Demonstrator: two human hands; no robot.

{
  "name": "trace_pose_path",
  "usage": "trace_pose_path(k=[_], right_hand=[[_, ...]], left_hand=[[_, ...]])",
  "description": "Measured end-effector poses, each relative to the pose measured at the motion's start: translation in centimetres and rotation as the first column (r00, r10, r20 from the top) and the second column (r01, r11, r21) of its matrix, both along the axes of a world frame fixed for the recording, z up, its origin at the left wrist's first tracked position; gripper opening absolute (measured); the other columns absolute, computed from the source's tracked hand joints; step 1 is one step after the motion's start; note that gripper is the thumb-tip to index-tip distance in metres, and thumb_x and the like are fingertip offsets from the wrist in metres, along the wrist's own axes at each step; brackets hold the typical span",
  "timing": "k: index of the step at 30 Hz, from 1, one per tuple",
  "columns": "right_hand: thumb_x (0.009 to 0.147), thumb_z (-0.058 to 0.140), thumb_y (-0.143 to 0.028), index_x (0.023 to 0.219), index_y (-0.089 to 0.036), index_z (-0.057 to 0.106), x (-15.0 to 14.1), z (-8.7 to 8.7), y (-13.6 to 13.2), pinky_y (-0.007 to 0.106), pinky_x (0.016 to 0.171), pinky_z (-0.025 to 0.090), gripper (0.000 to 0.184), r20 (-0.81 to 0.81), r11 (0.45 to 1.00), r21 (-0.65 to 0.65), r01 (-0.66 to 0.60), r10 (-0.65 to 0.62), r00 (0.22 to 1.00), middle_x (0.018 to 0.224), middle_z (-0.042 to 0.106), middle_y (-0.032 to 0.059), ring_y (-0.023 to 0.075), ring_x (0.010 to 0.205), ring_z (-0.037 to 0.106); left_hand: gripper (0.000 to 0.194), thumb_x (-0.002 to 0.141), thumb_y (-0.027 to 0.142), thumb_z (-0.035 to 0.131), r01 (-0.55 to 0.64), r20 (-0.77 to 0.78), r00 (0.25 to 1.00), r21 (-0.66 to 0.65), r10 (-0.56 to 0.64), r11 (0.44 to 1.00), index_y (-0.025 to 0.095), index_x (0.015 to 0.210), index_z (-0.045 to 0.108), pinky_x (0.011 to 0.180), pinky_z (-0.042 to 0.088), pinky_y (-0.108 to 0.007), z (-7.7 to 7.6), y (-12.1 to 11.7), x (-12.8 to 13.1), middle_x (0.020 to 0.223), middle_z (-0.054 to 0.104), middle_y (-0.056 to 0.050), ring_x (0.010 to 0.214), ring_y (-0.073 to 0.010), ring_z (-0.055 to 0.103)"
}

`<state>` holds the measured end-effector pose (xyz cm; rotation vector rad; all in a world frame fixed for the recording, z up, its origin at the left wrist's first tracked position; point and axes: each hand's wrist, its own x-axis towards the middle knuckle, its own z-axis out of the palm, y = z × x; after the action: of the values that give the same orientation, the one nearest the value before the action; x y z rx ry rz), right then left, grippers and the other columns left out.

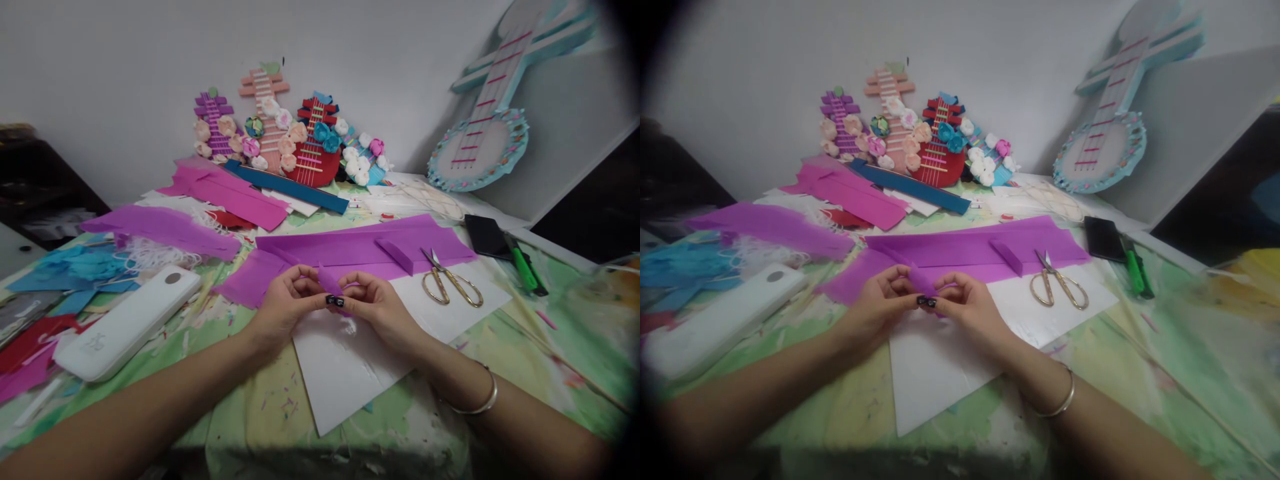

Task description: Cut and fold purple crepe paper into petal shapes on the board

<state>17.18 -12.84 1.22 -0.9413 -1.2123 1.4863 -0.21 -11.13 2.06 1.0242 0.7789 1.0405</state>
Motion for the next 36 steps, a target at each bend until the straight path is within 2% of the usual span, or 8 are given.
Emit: trace_pose_path(k=[5,12,17,22,26,29,32,36], right_hand=[[0.079,0.07,-0.025,0.106,-0.021,0.06,0.3,0.5,0.0,0.029,0.083,0.048,0.029,0.025,0.973,0.227,-0.031,0.026,0.999,0.105,0.063,0.0056,0.0161,0.099,0.059],[0.087,0.059,-0.021,0.119,-0.025,0.053,0.4,1.6,-0.2,0.032,0.077,0.049,0.033,0.195,0.913,0.346,-0.217,0.157,0.968,0.107,0.061,0.0057,0.017,0.092,0.059],[0.084,0.062,-0.016,0.094,-0.02,0.061,1.1,2.8,-0.3,0.032,0.076,0.047,0.01,0.314,0.88,0.454,-0.138,-0.013,0.949,0.091,0.062,0.0035,0.0159,0.084,0.058],[0.082,0.065,-0.021,0.087,-0.018,0.061,1.5,3.5,-0.6,0.033,0.075,0.048,0.006,0.249,0.876,0.47,-0.11,-0.012,0.968,0.086,0.063,0.0043,0.0159,0.081,0.059],[0.08,0.069,-0.024,0.082,-0.018,0.063,1.4,3.7,-0.9,0.032,0.072,0.049,0.008,0.216,0.885,0.46,-0.07,-0.035,0.976,0.083,0.064,0.0041,0.0157,0.079,0.06],[0.076,0.072,-0.022,0.078,-0.018,0.065,1.4,3.6,-0.9,0.032,0.071,0.05,0.008,0.179,0.894,0.447,0.001,-0.09,0.98,0.079,0.065,0.0041,0.0158,0.077,0.061],[0.074,0.073,-0.02,0.076,-0.018,0.065,1.5,3.4,-0.8,0.032,0.069,0.05,0.008,0.144,0.895,0.444,0.05,-0.127,0.981,0.077,0.066,0.0042,0.0157,0.075,0.062],[0.074,0.073,-0.017,0.075,-0.018,0.067,1.6,3.5,-0.8,0.031,0.071,0.051,0.007,0.115,0.89,0.454,0.038,-0.101,0.988,0.078,0.067,0.004,0.0152,0.077,0.063]], left_hand=[[0.04,0.063,0.013,0.079,0.045,-0.082,0.996,0.066,-0.04,0.997,0.017,0.087,0.047,0.063,0.046,-0.022,0.5,0.1,-0.3,0.065,0.059,0.005,0.063,-0.0101,0.06],[0.032,0.066,0.01,0.069,0.162,-0.34,0.938,0.279,-0.06,0.947,0.018,0.079,0.041,0.061,0.043,-0.023,1.7,-0.5,0.0,0.066,0.053,0.006,0.063,-0.0097,0.054],[0.024,0.069,0.007,0.061,0.185,-0.467,0.876,0.556,0.12,0.81,0.019,0.081,0.043,0.067,0.043,-0.027,2.6,-0.9,-0.3,0.073,0.053,0.003,0.071,-0.0124,0.055],[0.02,0.075,0.008,0.059,0.174,-0.446,0.865,0.698,0.231,0.694,0.02,0.084,0.047,0.07,0.046,-0.028,2.3,-0.9,-0.7,0.077,0.056,0.001,0.074,-0.0137,0.058],[0.018,0.076,0.004,0.057,0.204,-0.426,0.804,0.853,0.415,0.481,0.02,0.084,0.052,0.066,0.045,-0.026,1.9,-0.9,-1.0,0.075,0.057,0.0,0.071,-0.0138,0.057],[0.02,0.077,0.001,0.055,0.25,-0.394,0.799,0.905,0.455,0.344,0.02,0.084,0.054,0.069,0.046,-0.026,2.0,-0.9,-1.1,0.081,0.059,-0.002,0.078,-0.0147,0.058],[0.021,0.079,0.0,0.054,0.285,-0.392,0.81,0.913,0.436,0.291,0.019,0.086,0.058,0.077,0.048,-0.026,2.2,-1.1,-1.1,0.095,0.062,-0.006,0.09,-0.0161,0.06],[0.027,0.081,-0.001,0.053,0.31,-0.413,0.819,0.903,0.399,0.299,0.019,0.097,0.06,0.08,0.05,-0.025,2.3,-1.2,-1.1,0.096,0.066,-0.006,0.09,-0.015,0.063]])
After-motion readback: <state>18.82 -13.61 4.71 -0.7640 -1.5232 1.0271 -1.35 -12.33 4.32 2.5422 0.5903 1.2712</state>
